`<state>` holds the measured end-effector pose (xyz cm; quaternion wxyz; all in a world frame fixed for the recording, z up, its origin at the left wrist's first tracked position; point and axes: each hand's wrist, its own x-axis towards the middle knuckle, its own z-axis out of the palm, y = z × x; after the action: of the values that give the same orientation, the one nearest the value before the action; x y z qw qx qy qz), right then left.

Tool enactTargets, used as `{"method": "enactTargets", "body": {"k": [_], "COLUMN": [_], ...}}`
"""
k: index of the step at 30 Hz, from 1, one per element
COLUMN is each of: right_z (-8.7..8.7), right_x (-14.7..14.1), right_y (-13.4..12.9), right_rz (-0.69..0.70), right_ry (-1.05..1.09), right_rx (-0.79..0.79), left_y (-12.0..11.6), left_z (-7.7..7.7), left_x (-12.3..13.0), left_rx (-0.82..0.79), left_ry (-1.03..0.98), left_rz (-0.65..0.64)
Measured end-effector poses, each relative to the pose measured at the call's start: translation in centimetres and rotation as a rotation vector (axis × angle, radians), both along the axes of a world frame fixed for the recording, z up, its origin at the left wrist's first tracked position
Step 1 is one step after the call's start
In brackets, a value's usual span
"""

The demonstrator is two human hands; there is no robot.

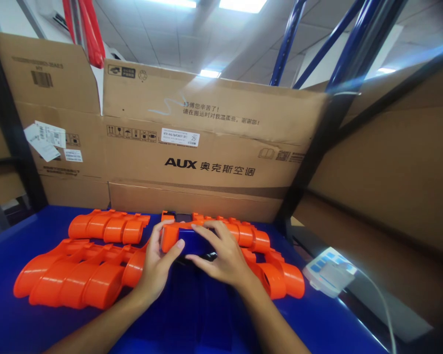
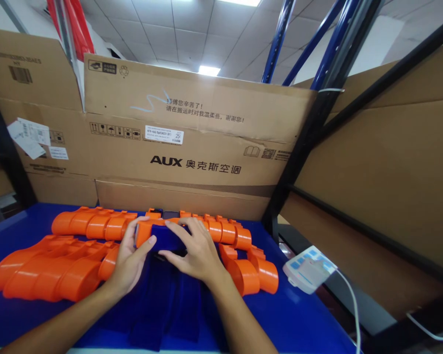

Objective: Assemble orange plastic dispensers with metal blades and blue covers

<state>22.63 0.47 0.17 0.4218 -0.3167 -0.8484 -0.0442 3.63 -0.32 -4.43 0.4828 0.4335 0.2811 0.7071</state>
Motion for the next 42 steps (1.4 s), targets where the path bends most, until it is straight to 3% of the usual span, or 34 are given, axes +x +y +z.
{"method": "enactTargets", "body": {"k": [9,26,32,34,36,39,42], "right_z": [-0.2,-0.2,0.1,-0.1,-0.4,-0.9,-1.2], "right_x": [-0.1,-0.2,-0.6,-0.9,-1.1,-1.5,-1.9], "right_y": [0.2,0.1,-0.3,-0.1,0.2,0.7,0.9], "right_rz": [0.012,0.012,-0.049,-0.063,-0.049,0.020,0.063], "right_ry": [-0.012,-0.021,0.147,0.306,0.472,0.580,0.583], "right_rx": [0.129,0.091,-0.008,-0.104,-0.236,-0.436,-0.518], "left_y": [0.8,1.4,0.8,0.3,-0.2,-1.0,-1.2], "left_z": [-0.5,-1.0,-1.0,-0.8,-0.6,-0.5,-0.7], "left_x": [-0.2,-0.5,-0.5,-0.7,-1.0,-1.1,-0.9], "left_rx": [0.000,-0.026,0.108,0.226,0.353,0.560,0.720], "left_ry": [0.024,0.061,0.073,0.197,0.447,0.877,1.080], "left_rz": [0.040,0.048,-0.082,-0.105,-0.055,0.119,0.301]}}
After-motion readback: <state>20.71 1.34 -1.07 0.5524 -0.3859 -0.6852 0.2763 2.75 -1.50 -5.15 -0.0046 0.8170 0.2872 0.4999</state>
